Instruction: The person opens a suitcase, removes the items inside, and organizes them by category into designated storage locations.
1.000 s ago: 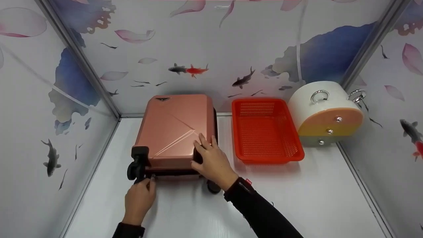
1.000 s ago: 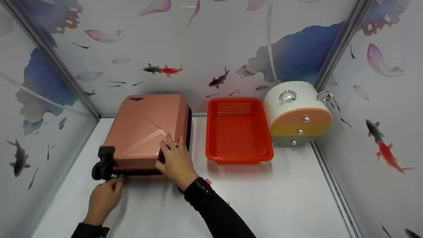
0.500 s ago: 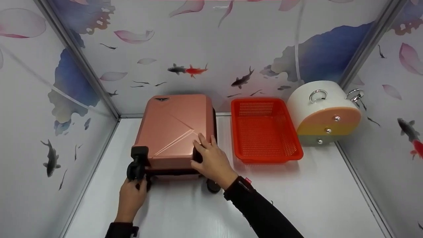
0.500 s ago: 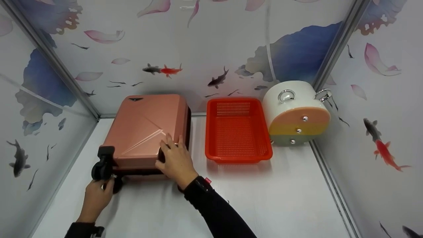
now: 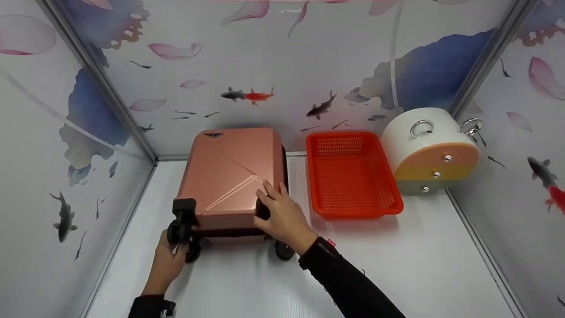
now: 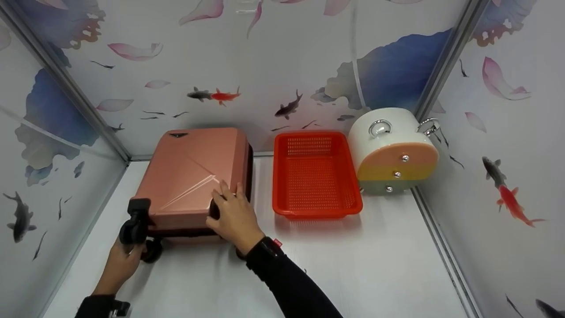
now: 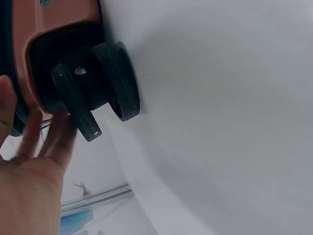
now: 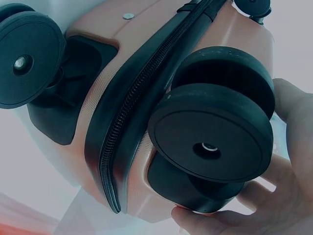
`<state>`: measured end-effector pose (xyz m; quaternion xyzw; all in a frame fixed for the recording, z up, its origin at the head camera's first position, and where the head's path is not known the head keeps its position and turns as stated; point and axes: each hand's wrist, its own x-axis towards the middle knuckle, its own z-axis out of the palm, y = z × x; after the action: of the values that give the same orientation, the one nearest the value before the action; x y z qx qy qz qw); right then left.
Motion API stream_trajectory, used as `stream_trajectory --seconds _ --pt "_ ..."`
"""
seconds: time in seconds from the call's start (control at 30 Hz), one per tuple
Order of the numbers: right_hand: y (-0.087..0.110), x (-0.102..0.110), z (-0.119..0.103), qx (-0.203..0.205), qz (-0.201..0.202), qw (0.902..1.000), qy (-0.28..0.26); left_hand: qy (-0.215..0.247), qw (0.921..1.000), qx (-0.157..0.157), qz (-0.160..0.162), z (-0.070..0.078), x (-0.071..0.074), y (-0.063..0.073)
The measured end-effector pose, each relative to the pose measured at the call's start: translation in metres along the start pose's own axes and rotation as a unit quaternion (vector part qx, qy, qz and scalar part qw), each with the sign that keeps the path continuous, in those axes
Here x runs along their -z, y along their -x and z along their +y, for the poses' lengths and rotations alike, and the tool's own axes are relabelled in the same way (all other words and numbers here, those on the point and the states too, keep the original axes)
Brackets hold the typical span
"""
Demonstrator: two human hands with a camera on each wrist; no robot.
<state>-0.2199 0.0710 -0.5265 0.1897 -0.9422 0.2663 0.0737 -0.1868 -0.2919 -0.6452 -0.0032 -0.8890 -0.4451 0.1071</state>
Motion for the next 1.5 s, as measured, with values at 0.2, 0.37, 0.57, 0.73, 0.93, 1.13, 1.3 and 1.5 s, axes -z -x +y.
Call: stream_trajectory --seconds 0.2,0.37,0.57,0.73,0.93,1.13,1.3,1.5 --pt "0.002 -0.001 0.001 -0.008 -0.006 0.9999 -0.002 0.005 1.0000 -0.005 0.005 0.000 0.000 -0.002" --pt "0.001 -0.002 0.000 -0.014 -0.016 0.9998 0.001 -0.004 0.9999 0.010 0.007 -0.005 0.002 -0.008" --pt "0.002 -0.002 -0.002 -0.014 -0.019 0.9997 -0.001 -0.026 0.9991 0.029 0.016 -0.010 0.011 -0.016" --pt "0.002 -0.002 0.000 -0.014 -0.015 0.9998 -0.006 -0.047 0.9977 0.034 0.036 -0.008 0.011 -0.024" --pt "0.006 -0.006 0.002 -0.014 -0.008 0.9999 -0.003 -0.032 0.9968 0.038 0.064 0.009 0.017 -0.015" --pt "0.016 -0.016 0.004 -0.051 0.000 0.9960 -0.073 0.064 0.9930 0.033 0.094 0.061 0.031 -0.007" --pt "0.017 -0.017 0.006 -0.056 0.009 0.9956 -0.075 0.024 0.9987 -0.021 0.038 0.082 0.015 -0.020" --pt "0.014 -0.014 0.006 -0.056 0.022 0.9963 -0.062 0.004 0.9976 -0.027 0.064 0.088 0.001 -0.025"
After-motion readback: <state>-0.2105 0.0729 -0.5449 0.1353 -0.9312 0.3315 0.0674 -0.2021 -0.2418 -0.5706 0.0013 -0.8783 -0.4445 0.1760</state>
